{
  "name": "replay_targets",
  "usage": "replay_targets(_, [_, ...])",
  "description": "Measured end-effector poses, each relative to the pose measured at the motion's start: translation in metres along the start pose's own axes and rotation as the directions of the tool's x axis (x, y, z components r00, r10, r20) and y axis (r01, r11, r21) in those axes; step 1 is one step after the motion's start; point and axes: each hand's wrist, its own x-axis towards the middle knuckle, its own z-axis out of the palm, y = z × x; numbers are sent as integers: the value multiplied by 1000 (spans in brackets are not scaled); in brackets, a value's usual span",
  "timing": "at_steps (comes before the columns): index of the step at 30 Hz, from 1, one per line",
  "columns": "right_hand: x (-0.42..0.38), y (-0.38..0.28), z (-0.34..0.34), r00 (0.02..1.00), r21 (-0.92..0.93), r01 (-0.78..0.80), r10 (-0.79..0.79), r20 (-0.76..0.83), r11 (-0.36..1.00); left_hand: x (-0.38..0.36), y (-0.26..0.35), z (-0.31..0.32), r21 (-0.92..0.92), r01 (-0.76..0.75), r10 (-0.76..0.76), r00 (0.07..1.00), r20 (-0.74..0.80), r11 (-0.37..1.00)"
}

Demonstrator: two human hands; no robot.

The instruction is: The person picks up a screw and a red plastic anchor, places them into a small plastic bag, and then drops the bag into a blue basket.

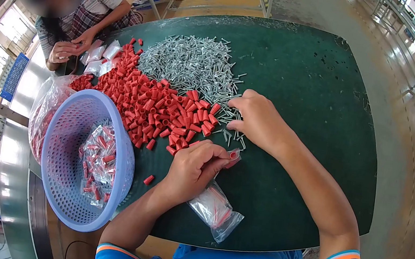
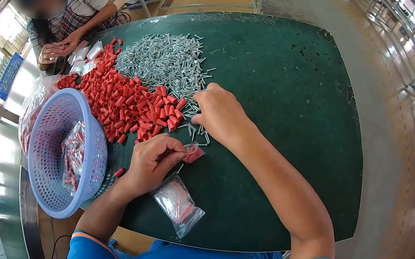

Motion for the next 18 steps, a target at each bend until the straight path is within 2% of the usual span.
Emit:
replay_targets(4, [9,3,7,997,-74,63,-59,57,995,0,-1,0,-2,-3,3,1000,-12,1000])
replay_targets(7, [7,8,4,996,33,73,-74,47,997,-2,-4,0,-4,2,-3,1000,-21,1000])
replay_targets(9, [3,5,-4,998,274,-58,51,34,960,-2,-5,0,-7,-13,13,1000,-12,1000])
replay_targets(10, [3,-3,-14,983,337,-175,144,113,925,-3,-5,0,-8,-12,11,1000,-10,1000])
replay_targets(11, [2,-4,-15,983,336,-176,146,112,925,-3,-5,0,-13,-4,4,1000,-9,1000])
replay_targets(13, [1,-4,-19,938,579,-346,261,227,738,-2,-5,1,-20,-3,3,1000,-8,1000])
replay_targets(14, [0,-6,-24,939,577,-345,261,225,740,-2,-5,1,-24,7,-7,1000,-12,1000])
replay_targets(18, [-13,-22,-34,963,766,-271,174,208,583,-2,-6,0,-32,33,-33,999,-18,999])
